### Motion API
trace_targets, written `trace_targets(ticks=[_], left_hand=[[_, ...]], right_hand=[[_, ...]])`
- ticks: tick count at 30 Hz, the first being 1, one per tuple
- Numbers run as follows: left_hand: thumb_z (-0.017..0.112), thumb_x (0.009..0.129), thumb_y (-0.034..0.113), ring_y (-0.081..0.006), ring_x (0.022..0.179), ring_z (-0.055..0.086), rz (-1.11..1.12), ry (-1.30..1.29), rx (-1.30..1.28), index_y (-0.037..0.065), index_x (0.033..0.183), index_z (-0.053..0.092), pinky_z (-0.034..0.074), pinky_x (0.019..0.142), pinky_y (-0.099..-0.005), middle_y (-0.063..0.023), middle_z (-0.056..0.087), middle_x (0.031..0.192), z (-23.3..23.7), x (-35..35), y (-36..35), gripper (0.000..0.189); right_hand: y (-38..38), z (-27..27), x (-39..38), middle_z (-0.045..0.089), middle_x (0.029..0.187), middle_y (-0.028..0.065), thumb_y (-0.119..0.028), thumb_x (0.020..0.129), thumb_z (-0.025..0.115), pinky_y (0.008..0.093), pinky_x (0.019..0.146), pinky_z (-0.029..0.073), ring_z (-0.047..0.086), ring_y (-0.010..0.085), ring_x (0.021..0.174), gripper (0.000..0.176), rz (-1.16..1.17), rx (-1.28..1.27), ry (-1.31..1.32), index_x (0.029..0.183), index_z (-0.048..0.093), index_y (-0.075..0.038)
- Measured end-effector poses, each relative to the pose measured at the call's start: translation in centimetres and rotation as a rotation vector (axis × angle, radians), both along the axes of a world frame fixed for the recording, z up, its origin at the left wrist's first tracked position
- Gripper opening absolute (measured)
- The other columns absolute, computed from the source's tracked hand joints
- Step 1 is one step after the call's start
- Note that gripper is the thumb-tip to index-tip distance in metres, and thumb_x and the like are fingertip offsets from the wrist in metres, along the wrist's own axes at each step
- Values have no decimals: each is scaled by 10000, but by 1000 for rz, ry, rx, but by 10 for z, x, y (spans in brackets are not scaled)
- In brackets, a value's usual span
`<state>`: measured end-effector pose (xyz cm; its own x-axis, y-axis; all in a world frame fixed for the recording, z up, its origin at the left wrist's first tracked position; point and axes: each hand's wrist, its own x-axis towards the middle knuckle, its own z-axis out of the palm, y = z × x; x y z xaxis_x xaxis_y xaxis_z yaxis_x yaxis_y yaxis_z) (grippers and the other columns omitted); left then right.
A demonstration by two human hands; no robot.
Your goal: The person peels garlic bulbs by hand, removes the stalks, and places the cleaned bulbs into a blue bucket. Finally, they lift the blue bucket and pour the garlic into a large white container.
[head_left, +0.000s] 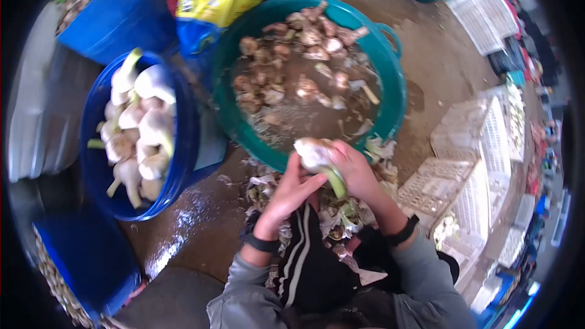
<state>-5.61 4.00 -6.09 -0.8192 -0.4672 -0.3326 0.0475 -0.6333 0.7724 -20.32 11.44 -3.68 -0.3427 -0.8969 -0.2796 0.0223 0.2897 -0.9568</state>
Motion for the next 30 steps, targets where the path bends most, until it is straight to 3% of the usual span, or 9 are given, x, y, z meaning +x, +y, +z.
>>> trace_targets(ticks=[8,10,12,16,18,20,24,26,30], left_hand=[[786,689,150,-239,1099,529,-7,184,-791,89,1202,463,418,937,-331,-111,537,1153,25,-13,9,609],[775,677,138,-296,1147,523,-32,139,-902,124,1174,508,438,950,-396,-123,525,1228,38,16,5,564],[753,654,104,-308,1115,544,88,-50,-1161,126,1159,519,452,932,-406,-122,575,1151,92,60,-19,557],[707,648,61,-308,1184,493,593,-710,-1640,80,1293,446,415,975,-426,-174,506,1263,158,129,-79,695],[710,677,79,-326,1281,389,426,-1297,-2030,92,1352,401,337,1042,-458,-181,394,1381,171,137,-102,743],[729,674,139,-370,1314,328,503,-854,-1797,99,1310,470,302,1057,-489,-187,375,1396,160,118,-95,688],[617,824,49,-207,1120,522,121,2,-593,56,1237,519,441,930,-327,-109,508,1232,80,46,-55,425],[521,908,28,-174,1046,552,181,-27,-360,43,1251,492,457,902,-311,-82,503,1215,25,20,-39,344],[437,971,384,-221,1030,559,388,-181,100,43,1366,333,486,878,-361,-119,506,1209,-35,0,-31,532]], right_hand=[[63,70,-64,548,1162,176,-232,930,495,340,819,474,586,293,978,333,-306,-99,470,1183,531,-18],[51,111,-59,592,1099,156,-215,931,491,361,800,486,600,264,966,276,-464,-333,-88,1098,588,-18],[62,84,-73,655,968,151,-220,909,526,380,776,496,635,272,877,242,-26,311,363,1023,634,-36],[83,-5,-68,637,741,137,-279,854,571,392,670,503,623,329,676,180,1118,372,1254,842,620,-106],[15,0,-73,621,701,113,-299,854,563,418,634,505,626,320,670,209,614,88,1072,795,588,-101],[-58,-25,-94,651,768,116,-345,835,574,425,624,513,635,322,705,258,333,19,1194,873,605,-91],[-131,-145,-106,653,980,186,-299,825,543,417,780,508,637,339,904,323,409,589,1225,1023,588,-48],[-124,-217,-108,628,1040,232,-226,815,506,427,849,483,618,360,963,344,342,629,1028,1084,570,-22],[-93,-115,-72,631,999,220,-235,815,613,430,802,492,609,379,950,478,274,196,733,1219,470,-23]])
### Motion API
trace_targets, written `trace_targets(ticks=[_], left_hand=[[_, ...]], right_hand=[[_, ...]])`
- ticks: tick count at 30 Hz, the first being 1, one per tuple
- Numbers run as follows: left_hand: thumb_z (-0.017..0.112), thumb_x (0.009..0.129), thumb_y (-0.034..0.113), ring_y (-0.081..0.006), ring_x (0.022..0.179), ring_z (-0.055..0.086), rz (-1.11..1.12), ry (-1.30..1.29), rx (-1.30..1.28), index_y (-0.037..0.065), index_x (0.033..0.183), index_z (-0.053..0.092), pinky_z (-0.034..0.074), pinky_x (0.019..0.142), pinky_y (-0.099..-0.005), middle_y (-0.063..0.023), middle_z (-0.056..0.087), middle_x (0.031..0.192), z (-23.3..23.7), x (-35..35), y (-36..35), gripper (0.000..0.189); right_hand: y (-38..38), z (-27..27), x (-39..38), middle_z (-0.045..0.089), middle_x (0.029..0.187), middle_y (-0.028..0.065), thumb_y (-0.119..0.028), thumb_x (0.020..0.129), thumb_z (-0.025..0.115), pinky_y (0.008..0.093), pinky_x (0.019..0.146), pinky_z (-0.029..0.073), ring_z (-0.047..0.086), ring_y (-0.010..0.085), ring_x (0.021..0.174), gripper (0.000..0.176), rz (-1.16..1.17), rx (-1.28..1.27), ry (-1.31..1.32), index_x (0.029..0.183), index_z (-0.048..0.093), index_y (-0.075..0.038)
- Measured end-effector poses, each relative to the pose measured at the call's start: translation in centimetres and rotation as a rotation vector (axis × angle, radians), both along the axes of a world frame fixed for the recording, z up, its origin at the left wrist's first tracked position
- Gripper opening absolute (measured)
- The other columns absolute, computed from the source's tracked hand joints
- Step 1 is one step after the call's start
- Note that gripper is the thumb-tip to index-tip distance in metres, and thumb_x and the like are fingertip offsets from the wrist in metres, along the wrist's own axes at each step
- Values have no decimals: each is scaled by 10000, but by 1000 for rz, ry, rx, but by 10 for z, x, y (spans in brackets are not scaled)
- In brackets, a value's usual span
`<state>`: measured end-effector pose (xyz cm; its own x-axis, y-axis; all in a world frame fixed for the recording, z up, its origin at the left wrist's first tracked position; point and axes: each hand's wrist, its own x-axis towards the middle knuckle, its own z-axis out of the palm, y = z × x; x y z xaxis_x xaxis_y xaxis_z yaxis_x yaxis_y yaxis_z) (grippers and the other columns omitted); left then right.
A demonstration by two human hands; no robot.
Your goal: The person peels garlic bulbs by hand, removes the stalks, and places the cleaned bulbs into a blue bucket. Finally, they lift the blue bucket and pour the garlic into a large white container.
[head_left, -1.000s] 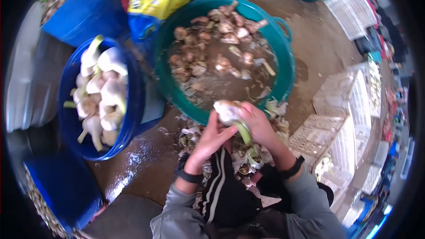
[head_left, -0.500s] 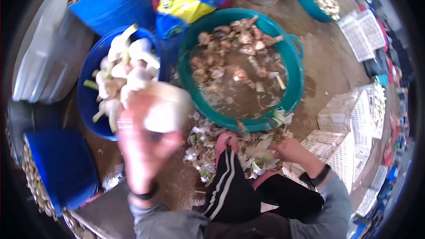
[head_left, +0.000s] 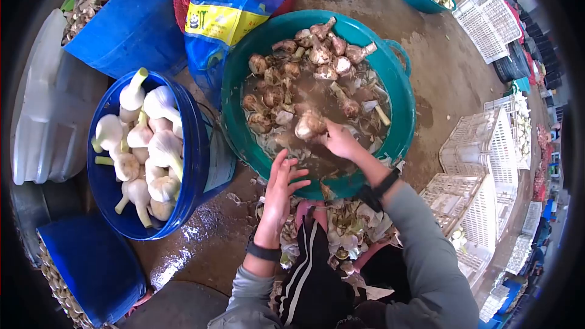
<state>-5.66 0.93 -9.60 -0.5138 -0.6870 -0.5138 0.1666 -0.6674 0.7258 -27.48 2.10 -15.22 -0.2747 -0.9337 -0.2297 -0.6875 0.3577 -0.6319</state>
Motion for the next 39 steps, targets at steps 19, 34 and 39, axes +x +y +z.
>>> trace_targets(ticks=[19,34,39], left_hand=[[719,749,89,-299,1090,423,71,-463,-975,37,1223,469,364,956,-380,-147,395,1129,36,-8,27,538],[582,891,115,-203,1161,450,-85,402,-51,75,1372,335,392,980,-338,-85,422,1250,45,27,27,543],[522,937,279,-217,1076,534,-95,429,186,104,1413,236,454,901,-329,-85,490,1213,37,11,23,582]], right_hand=[[55,142,61,646,859,94,-150,826,599,393,693,479,618,278,785,235,241,-316,213,1032,645,-46],[144,66,-39,614,850,129,-153,769,587,412,697,498,626,303,824,184,-36,200,615,910,623,-39],[91,149,39,617,1057,103,-158,798,586,430,882,421,585,284,947,361,287,-333,313,1145,572,-59]])
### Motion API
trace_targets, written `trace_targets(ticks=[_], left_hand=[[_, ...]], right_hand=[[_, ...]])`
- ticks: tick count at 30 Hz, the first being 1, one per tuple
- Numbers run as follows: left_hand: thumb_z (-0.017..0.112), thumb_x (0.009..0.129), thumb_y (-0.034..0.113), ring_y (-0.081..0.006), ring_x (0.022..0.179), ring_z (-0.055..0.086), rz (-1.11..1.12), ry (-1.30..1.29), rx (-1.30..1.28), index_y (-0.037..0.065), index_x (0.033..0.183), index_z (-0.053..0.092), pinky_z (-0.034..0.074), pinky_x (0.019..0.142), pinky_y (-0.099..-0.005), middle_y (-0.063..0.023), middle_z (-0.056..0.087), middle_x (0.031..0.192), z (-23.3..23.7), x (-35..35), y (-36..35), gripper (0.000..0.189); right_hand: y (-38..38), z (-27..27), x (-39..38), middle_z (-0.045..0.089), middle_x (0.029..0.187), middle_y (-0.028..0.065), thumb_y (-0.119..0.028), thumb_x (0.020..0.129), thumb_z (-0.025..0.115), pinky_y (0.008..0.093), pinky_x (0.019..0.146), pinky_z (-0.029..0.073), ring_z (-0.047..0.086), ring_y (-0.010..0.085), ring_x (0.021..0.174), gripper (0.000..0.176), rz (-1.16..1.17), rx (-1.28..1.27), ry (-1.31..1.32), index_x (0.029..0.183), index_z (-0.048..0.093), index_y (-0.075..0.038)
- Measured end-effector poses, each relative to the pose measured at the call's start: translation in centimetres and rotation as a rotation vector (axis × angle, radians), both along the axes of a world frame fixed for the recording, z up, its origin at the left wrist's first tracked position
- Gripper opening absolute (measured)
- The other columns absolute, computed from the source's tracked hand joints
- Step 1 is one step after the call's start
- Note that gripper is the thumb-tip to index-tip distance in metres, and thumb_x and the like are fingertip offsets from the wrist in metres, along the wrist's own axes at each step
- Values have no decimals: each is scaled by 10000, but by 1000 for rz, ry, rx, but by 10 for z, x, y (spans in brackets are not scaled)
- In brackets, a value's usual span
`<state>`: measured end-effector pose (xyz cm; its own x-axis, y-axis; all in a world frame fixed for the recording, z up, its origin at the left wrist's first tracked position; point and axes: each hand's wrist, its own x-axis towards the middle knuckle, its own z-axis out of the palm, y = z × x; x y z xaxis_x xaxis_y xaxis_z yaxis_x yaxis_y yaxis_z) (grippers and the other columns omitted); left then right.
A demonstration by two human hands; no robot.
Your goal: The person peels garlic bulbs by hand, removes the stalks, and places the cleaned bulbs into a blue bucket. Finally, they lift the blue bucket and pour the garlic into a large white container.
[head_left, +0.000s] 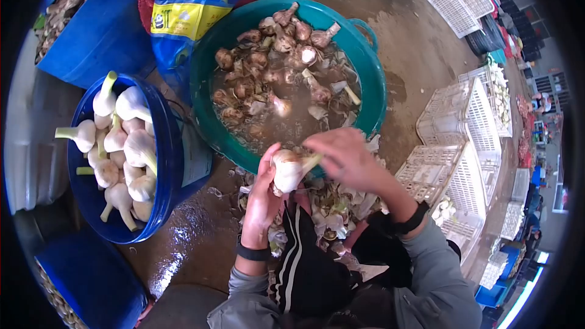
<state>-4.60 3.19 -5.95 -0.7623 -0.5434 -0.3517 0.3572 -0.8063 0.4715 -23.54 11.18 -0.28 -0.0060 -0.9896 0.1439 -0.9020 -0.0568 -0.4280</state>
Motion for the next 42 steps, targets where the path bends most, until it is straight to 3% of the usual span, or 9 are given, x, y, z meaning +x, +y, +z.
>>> trace_targets(ticks=[4,11,14,22,29,36,38,41,42], left_hand=[[623,873,308,-156,940,534,50,22,-116,99,1385,265,463,708,-263,-70,498,1125,2,-3,4,659],[670,832,244,-159,984,512,-28,33,-113,92,1341,305,464,773,-276,-74,473,1149,-14,-1,9,644],[641,771,187,-180,1087,456,8,-148,-452,75,1311,334,383,950,-309,-94,456,1171,-14,-2,12,631],[608,875,355,-196,801,582,-171,-519,-605,70,1273,369,489,707,-317,-80,577,1004,3,8,-8,545],[648,784,319,-322,930,614,-122,-598,-761,69,1195,441,485,818,-378,-180,594,1040,3,-2,0,524],[761,617,193,-382,1017,554,66,-579,-1482,23,1200,434,470,889,-398,-194,511,1143,12,1,8,690],[751,632,197,-385,1065,522,42,-590,-1400,12,1247,398,442,924,-407,-206,497,1159,10,5,9,732],[680,770,229,-347,1145,491,-62,-664,-1378,-19,1382,265,401,978,-395,-210,486,1218,-6,14,3,780],[682,793,248,-295,1115,520,-238,-540,-979,-22,1369,286,427,945,-365,-179,515,1193,-9,15,5,750]], right_hand=[[-19,-6,31,618,959,75,-158,812,574,446,946,356,572,235,939,356,33,-20,8,1147,562,-38],[-19,-16,29,604,769,48,-134,818,569,389,834,398,586,222,795,205,9,-47,14,996,595,-36],[-19,-24,27,594,785,82,-88,738,611,391,728,418,578,250,727,231,-22,81,-104,964,592,-43],[-22,-11,42,602,807,103,-166,759,569,395,661,424,581,263,737,256,42,-199,-38,976,578,-30],[-16,-12,48,627,777,120,-125,811,534,379,641,446,605,277,713,214,-61,-56,84,986,585,-13],[-15,-35,44,574,733,161,-112,910,494,331,665,454,578,292,680,137,-343,68,-466,924,551,11],[-11,-41,28,566,816,158,-102,937,451,301,702,447,557,248,723,158,-371,293,-868,931,553,19],[-6,-17,20,573,878,166,-89,928,459,311,729,455,576,274,784,159,-157,159,-796,974,560,25],[-5,-7,21,580,882,175,-77,911,480,322,751,460,588,292,799,174,-119,128,-549,1017,556,38]])
